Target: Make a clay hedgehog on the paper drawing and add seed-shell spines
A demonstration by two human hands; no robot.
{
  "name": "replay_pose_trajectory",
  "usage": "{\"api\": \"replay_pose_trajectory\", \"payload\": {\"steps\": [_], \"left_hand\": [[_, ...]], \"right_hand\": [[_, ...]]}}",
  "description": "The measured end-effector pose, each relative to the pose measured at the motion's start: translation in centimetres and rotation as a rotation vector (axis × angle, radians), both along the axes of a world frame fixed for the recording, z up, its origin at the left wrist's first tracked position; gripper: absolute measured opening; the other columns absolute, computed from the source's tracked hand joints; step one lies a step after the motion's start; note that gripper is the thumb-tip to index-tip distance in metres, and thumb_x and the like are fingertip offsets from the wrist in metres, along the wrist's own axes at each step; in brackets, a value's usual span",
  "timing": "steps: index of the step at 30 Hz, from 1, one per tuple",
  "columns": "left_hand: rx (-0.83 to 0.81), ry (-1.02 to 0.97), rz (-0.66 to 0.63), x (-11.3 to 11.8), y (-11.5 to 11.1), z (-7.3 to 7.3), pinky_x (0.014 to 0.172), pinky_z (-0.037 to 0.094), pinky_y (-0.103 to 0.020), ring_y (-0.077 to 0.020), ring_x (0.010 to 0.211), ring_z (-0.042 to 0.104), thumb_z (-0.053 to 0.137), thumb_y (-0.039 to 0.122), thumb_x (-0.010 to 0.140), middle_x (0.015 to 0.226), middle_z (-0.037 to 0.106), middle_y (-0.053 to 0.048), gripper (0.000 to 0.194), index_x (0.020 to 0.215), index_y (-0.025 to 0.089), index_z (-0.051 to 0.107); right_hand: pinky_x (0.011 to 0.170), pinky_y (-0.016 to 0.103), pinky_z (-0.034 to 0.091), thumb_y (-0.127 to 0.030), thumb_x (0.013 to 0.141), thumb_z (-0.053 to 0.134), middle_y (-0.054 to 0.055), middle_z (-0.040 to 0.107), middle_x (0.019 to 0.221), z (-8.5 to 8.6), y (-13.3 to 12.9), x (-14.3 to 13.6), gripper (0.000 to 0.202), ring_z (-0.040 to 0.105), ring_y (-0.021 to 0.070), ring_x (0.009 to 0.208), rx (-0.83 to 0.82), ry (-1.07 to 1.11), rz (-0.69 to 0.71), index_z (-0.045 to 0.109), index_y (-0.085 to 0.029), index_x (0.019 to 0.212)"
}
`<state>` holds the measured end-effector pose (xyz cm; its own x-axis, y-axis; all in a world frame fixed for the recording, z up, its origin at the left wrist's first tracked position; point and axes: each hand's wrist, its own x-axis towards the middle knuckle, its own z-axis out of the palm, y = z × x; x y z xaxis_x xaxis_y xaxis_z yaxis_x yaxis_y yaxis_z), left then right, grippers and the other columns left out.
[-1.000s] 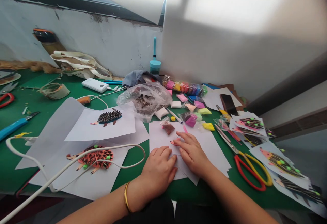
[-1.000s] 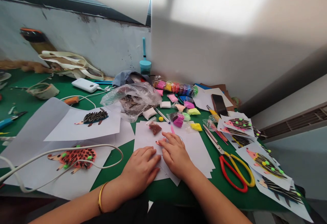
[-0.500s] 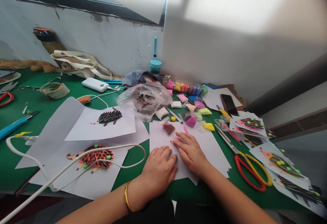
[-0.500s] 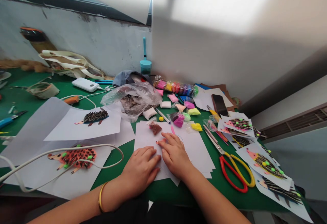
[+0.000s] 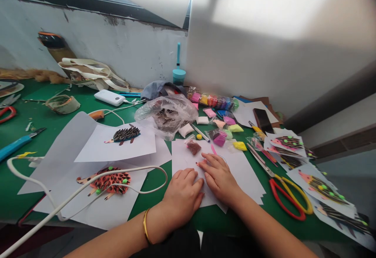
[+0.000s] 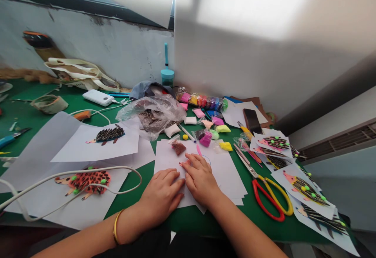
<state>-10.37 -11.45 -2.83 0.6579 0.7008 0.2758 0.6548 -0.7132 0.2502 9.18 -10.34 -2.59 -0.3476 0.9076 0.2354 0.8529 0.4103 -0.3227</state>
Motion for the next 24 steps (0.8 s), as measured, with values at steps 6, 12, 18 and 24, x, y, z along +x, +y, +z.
{"api": "replay_pose_trajectory", "payload": {"steps": [6,12,18,24], "left_hand": [[0.020,-0.014,0.002,0.07,0.00,-0.01,0.095,0.047,-0.049,-0.0305,0.116,0.054,0.060,0.027,0.087,0.118,0.062,-0.011,0.025,0.111,0.019,0.062],[0.026,-0.028,0.003,0.09,-0.01,-0.13,0.095,0.046,-0.049,-0.0303,0.116,0.054,0.060,0.028,0.088,0.116,0.062,-0.011,0.021,0.107,0.019,0.063],[0.014,-0.013,-0.002,0.02,0.02,-0.05,0.096,0.046,-0.049,-0.0305,0.118,0.053,0.060,0.031,0.089,0.119,0.061,-0.011,0.030,0.117,0.019,0.060],[0.007,-0.009,-0.002,0.00,0.01,0.03,0.096,0.045,-0.049,-0.0307,0.119,0.053,0.059,0.031,0.089,0.119,0.061,-0.011,0.030,0.117,0.021,0.060]], "right_hand": [[0.110,0.050,0.037,-0.021,0.090,0.049,0.005,0.047,0.151,-0.04,-0.60,-0.43,0.042,0.039,0.0292,0.137,0.029,-0.087,-0.010,0.062,-0.023,0.130],[0.108,0.048,0.038,-0.023,0.092,0.048,0.005,0.046,0.152,-0.17,-0.91,-0.57,0.043,0.041,0.0294,0.137,0.057,-0.139,-0.016,0.060,-0.021,0.133],[0.109,0.048,0.038,-0.021,0.091,0.046,0.009,0.048,0.150,-0.04,-0.84,-0.02,0.045,0.039,0.0299,0.137,0.087,-0.094,-0.032,0.059,-0.018,0.134],[0.106,0.046,0.038,-0.020,0.090,0.047,0.004,0.050,0.149,0.01,-1.04,0.21,0.041,0.041,0.0286,0.135,0.113,-0.052,-0.035,0.065,-0.026,0.127]]}}
